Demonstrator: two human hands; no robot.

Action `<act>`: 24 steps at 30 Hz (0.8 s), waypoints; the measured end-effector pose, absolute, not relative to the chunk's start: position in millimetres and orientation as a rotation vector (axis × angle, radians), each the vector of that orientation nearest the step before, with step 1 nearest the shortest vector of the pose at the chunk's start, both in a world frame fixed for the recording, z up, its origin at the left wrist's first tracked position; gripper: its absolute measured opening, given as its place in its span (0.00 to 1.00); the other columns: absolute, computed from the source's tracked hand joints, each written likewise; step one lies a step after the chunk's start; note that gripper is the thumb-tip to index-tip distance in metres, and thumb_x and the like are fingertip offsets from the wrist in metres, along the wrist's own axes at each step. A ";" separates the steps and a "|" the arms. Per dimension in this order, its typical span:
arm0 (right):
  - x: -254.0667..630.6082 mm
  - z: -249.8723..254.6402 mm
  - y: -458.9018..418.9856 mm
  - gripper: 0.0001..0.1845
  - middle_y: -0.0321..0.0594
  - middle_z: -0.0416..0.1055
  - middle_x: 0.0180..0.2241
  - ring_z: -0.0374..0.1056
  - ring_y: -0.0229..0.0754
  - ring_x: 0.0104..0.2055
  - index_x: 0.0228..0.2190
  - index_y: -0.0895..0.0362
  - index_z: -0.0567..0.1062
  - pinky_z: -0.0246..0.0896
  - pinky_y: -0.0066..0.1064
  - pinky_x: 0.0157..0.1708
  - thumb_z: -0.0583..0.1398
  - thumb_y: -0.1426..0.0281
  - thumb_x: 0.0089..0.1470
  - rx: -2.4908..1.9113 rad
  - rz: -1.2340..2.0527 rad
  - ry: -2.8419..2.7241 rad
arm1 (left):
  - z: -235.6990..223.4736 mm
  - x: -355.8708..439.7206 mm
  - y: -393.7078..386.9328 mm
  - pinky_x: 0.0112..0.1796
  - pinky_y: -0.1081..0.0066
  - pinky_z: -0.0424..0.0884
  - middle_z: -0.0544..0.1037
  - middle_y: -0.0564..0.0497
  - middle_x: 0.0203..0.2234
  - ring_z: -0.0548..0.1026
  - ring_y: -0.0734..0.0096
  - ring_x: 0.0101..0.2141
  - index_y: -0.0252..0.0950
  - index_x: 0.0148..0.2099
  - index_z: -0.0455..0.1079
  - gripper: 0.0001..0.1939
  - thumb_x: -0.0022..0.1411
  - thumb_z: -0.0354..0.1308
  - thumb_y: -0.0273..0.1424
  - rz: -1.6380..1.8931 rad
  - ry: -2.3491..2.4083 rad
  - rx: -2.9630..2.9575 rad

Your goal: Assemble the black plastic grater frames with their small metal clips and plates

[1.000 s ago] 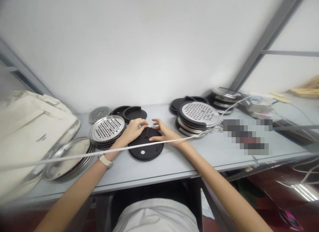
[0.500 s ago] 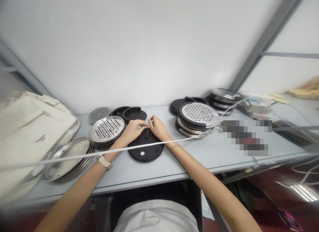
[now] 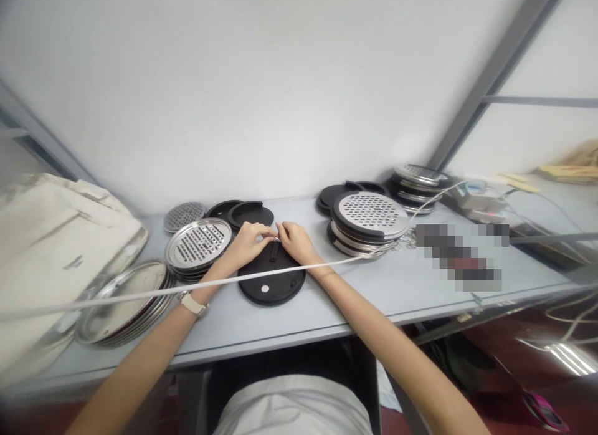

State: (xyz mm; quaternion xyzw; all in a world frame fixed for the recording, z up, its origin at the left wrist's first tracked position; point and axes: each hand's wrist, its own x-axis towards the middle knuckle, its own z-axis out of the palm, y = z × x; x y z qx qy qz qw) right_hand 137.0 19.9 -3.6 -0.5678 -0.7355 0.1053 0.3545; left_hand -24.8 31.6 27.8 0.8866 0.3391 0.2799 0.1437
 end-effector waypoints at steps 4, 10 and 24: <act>136.2 -2.4 19.6 0.22 0.40 0.68 0.24 0.62 0.37 0.27 0.21 0.57 0.68 0.52 0.27 0.31 0.45 0.65 0.62 -1.524 0.205 -1.933 | 29.5 -25.3 31.4 0.45 0.68 0.64 0.79 0.53 0.32 0.74 0.70 0.34 0.38 0.36 0.75 0.09 0.57 0.54 0.23 0.793 0.958 2.521; 135.9 -2.3 19.4 0.21 0.41 0.69 0.24 0.63 0.38 0.27 0.22 0.57 0.67 0.51 0.27 0.30 0.46 0.65 0.62 -1.560 0.189 -1.951 | 29.1 -26.7 32.6 0.43 0.70 0.65 0.79 0.53 0.30 0.75 0.71 0.32 0.36 0.34 0.75 0.05 0.56 0.57 0.25 0.850 0.920 2.448; 133.6 -6.4 20.9 0.17 0.44 0.73 0.28 0.67 0.39 0.29 0.27 0.58 0.69 0.49 0.27 0.30 0.46 0.72 0.62 -1.636 0.298 -1.970 | 25.2 -24.6 34.4 0.44 0.66 0.64 0.79 0.53 0.31 0.73 0.68 0.35 0.38 0.32 0.75 0.05 0.55 0.58 0.24 0.867 1.000 2.445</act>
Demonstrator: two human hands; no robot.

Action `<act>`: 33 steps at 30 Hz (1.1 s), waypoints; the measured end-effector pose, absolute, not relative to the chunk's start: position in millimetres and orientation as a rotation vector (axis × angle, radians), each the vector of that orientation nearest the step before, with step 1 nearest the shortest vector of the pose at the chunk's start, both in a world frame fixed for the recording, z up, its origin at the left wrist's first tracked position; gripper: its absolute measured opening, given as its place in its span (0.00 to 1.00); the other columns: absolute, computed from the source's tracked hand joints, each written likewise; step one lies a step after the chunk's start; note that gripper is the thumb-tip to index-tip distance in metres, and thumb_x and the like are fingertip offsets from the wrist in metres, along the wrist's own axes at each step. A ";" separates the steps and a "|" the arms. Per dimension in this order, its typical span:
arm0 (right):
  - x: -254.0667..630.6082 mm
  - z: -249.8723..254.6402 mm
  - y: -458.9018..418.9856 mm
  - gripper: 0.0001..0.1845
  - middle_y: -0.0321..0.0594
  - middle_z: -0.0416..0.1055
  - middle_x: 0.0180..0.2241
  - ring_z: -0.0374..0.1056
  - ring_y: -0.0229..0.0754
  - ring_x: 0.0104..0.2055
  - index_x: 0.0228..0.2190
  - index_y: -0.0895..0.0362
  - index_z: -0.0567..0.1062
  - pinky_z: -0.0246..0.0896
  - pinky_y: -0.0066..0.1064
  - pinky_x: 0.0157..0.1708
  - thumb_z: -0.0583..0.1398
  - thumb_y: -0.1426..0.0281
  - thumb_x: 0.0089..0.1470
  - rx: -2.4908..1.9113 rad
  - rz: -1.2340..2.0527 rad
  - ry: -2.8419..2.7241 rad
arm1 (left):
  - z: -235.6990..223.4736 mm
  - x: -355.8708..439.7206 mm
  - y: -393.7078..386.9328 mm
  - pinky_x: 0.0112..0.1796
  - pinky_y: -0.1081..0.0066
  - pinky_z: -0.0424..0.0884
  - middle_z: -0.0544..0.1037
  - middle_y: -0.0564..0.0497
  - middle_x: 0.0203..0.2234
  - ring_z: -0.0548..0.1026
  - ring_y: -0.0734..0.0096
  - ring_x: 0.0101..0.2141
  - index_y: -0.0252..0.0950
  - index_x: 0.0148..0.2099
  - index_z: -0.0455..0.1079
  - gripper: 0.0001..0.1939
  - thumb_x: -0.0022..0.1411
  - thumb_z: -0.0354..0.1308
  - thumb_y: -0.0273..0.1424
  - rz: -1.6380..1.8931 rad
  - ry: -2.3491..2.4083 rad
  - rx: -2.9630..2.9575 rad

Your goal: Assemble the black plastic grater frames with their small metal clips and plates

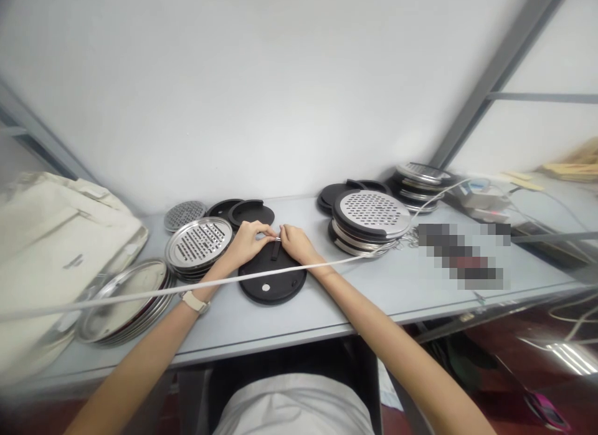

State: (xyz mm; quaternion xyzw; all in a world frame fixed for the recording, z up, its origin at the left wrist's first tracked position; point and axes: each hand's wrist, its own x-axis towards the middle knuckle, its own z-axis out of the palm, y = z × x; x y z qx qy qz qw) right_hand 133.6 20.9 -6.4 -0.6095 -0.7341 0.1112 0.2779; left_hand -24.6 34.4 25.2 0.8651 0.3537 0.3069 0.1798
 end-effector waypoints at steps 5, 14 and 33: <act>133.5 -7.3 20.4 0.15 0.44 0.73 0.28 0.67 0.40 0.29 0.29 0.58 0.68 0.49 0.28 0.30 0.45 0.72 0.63 -1.642 0.317 -1.975 | 22.1 -24.0 35.6 0.42 0.69 0.65 0.79 0.53 0.30 0.73 0.70 0.34 0.37 0.32 0.75 0.05 0.55 0.59 0.23 0.918 0.969 2.411; 135.8 -8.6 20.0 0.14 0.43 0.72 0.28 0.66 0.40 0.29 0.31 0.57 0.65 0.51 0.27 0.30 0.43 0.72 0.63 -1.610 0.369 -1.992 | 19.8 -21.7 36.2 0.38 0.71 0.67 0.79 0.52 0.28 0.73 0.71 0.32 0.36 0.31 0.76 0.07 0.53 0.59 0.21 0.968 0.949 2.382; 136.8 -9.1 16.7 0.14 0.40 0.70 0.25 0.62 0.36 0.26 0.26 0.57 0.66 0.46 0.26 0.28 0.46 0.72 0.61 -1.592 0.270 -1.975 | 13.3 -15.2 29.3 0.46 0.62 0.56 0.78 0.55 0.32 0.72 0.68 0.38 0.39 0.35 0.72 0.05 0.58 0.56 0.25 0.893 1.045 2.505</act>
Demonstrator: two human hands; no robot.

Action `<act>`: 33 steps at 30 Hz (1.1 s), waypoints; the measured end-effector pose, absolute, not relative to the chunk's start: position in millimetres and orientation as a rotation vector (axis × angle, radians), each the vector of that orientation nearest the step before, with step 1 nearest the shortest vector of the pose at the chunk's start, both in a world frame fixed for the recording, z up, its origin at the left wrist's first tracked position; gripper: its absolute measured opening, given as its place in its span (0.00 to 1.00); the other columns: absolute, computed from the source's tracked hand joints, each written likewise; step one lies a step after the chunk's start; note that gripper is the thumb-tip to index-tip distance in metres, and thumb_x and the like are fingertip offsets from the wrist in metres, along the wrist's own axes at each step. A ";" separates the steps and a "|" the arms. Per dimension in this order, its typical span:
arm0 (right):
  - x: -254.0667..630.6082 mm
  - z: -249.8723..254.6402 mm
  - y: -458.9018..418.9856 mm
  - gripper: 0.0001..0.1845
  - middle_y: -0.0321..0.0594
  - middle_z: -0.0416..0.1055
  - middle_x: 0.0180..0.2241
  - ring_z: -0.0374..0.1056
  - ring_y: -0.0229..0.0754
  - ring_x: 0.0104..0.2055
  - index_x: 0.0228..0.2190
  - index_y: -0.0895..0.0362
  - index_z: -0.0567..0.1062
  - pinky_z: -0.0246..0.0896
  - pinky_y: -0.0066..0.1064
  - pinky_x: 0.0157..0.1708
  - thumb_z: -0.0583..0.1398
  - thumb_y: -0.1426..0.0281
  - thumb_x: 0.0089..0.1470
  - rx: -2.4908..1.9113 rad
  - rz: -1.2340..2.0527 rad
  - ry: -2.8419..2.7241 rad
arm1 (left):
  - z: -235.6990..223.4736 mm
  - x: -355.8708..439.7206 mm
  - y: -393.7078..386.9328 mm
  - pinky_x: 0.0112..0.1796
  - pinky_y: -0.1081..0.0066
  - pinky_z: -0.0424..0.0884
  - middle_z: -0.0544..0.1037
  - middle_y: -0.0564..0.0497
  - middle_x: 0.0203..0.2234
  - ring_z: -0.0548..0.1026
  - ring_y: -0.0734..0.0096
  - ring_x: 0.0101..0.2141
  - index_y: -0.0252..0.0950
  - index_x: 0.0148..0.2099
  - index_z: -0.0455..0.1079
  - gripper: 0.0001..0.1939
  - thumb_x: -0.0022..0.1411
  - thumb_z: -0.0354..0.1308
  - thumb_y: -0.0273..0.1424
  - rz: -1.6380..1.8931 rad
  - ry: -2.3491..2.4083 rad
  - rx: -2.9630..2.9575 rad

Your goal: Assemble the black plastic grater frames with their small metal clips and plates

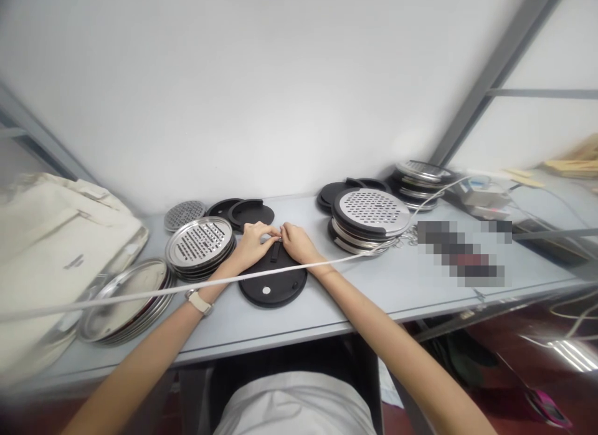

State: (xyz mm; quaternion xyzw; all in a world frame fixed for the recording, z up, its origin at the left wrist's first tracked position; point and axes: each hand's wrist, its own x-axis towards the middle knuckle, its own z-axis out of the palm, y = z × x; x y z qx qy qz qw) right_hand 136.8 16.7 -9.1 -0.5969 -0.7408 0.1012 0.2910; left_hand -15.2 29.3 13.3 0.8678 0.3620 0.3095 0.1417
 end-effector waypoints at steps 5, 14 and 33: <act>138.2 -7.6 16.5 0.15 0.38 0.69 0.24 0.61 0.36 0.25 0.25 0.57 0.65 0.46 0.26 0.28 0.46 0.71 0.61 -1.583 0.231 -1.950 | 17.2 -16.0 26.2 0.44 0.63 0.55 0.78 0.55 0.32 0.71 0.69 0.36 0.38 0.35 0.71 0.06 0.58 0.54 0.24 0.886 1.050 2.568; 138.7 -2.6 14.1 0.16 0.36 0.66 0.20 0.58 0.34 0.22 0.22 0.57 0.64 0.46 0.26 0.26 0.47 0.70 0.60 -1.494 0.218 -1.950 | 29.4 -23.7 25.9 0.45 0.63 0.53 0.78 0.55 0.33 0.71 0.69 0.37 0.38 0.36 0.70 0.05 0.59 0.54 0.26 0.779 1.001 2.601; 135.8 0.8 12.3 0.14 0.39 0.70 0.24 0.63 0.36 0.25 0.25 0.57 0.66 0.48 0.25 0.28 0.47 0.71 0.61 -1.542 0.211 -2.024 | 33.6 -30.9 30.3 0.47 0.62 0.52 0.79 0.55 0.32 0.72 0.67 0.37 0.39 0.34 0.74 0.05 0.59 0.56 0.30 0.743 0.979 2.560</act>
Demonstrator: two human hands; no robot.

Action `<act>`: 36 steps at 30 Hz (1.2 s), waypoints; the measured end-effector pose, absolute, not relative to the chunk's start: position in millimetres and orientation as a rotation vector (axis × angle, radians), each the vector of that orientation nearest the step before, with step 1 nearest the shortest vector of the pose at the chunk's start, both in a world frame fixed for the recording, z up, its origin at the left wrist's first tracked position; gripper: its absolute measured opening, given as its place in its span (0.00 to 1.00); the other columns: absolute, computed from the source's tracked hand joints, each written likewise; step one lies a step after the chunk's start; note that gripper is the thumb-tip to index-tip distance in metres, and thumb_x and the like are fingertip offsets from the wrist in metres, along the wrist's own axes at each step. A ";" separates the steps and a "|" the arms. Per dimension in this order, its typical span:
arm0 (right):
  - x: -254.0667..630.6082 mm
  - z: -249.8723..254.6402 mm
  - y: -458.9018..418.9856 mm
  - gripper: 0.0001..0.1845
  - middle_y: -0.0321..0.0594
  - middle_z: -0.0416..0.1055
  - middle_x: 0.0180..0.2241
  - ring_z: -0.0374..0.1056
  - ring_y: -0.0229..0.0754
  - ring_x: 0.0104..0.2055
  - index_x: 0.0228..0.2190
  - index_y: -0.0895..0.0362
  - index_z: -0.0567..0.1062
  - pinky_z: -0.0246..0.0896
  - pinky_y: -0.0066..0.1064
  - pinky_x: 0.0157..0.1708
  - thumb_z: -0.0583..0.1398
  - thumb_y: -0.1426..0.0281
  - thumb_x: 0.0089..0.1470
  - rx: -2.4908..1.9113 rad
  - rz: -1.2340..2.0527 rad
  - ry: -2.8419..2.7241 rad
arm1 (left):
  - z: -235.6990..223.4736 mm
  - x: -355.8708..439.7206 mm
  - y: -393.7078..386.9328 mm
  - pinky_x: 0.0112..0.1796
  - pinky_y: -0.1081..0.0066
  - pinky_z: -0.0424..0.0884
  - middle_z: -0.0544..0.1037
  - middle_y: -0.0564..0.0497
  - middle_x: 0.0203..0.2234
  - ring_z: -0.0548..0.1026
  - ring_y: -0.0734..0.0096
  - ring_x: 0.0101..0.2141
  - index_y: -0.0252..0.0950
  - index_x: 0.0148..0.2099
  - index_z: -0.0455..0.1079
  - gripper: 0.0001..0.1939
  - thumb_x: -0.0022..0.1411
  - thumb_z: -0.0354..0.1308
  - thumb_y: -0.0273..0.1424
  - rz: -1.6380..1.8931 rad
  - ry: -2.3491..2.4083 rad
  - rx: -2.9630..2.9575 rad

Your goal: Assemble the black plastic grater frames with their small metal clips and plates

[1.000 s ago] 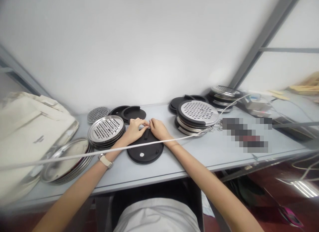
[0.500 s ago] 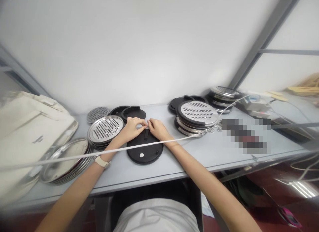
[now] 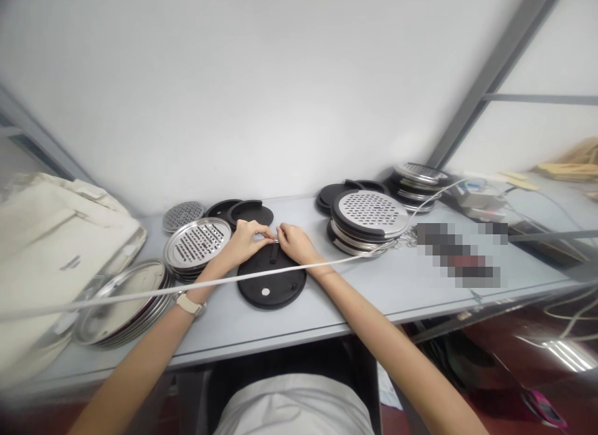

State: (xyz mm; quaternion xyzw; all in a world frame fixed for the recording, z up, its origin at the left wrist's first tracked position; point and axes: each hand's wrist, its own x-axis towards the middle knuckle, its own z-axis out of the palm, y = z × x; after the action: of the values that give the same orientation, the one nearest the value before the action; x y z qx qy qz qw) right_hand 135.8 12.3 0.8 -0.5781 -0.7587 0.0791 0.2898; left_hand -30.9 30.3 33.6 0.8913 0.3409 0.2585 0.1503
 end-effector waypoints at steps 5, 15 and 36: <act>134.0 -0.4 11.4 0.11 0.42 0.72 0.28 0.67 0.38 0.30 0.30 0.57 0.66 0.51 0.25 0.31 0.46 0.73 0.61 -1.602 0.238 -2.003 | 31.8 -30.7 32.5 0.48 0.61 0.54 0.79 0.55 0.32 0.73 0.67 0.37 0.40 0.33 0.75 0.05 0.58 0.57 0.30 0.741 0.998 2.532; 134.8 -5.5 12.5 0.11 0.43 0.73 0.31 0.67 0.39 0.32 0.34 0.58 0.66 0.51 0.26 0.32 0.45 0.74 0.62 -1.607 0.249 -2.043 | 29.3 -30.9 37.3 0.45 0.66 0.61 0.79 0.54 0.30 0.73 0.67 0.36 0.39 0.33 0.76 0.04 0.55 0.59 0.29 0.775 0.966 2.444; 135.3 -6.7 11.5 0.13 0.44 0.73 0.31 0.67 0.39 0.33 0.31 0.58 0.68 0.52 0.26 0.33 0.46 0.74 0.61 -1.597 0.274 -2.028 | 25.7 -26.4 31.5 0.46 0.61 0.53 0.78 0.53 0.32 0.71 0.66 0.38 0.38 0.34 0.73 0.06 0.59 0.55 0.29 0.720 1.037 2.583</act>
State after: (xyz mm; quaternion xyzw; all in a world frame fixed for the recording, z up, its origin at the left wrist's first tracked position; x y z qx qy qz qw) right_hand 135.3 11.5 -6.7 -0.5925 -0.7524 0.1017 0.2692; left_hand -26.4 31.5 25.7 0.8904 0.3576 0.2483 0.1330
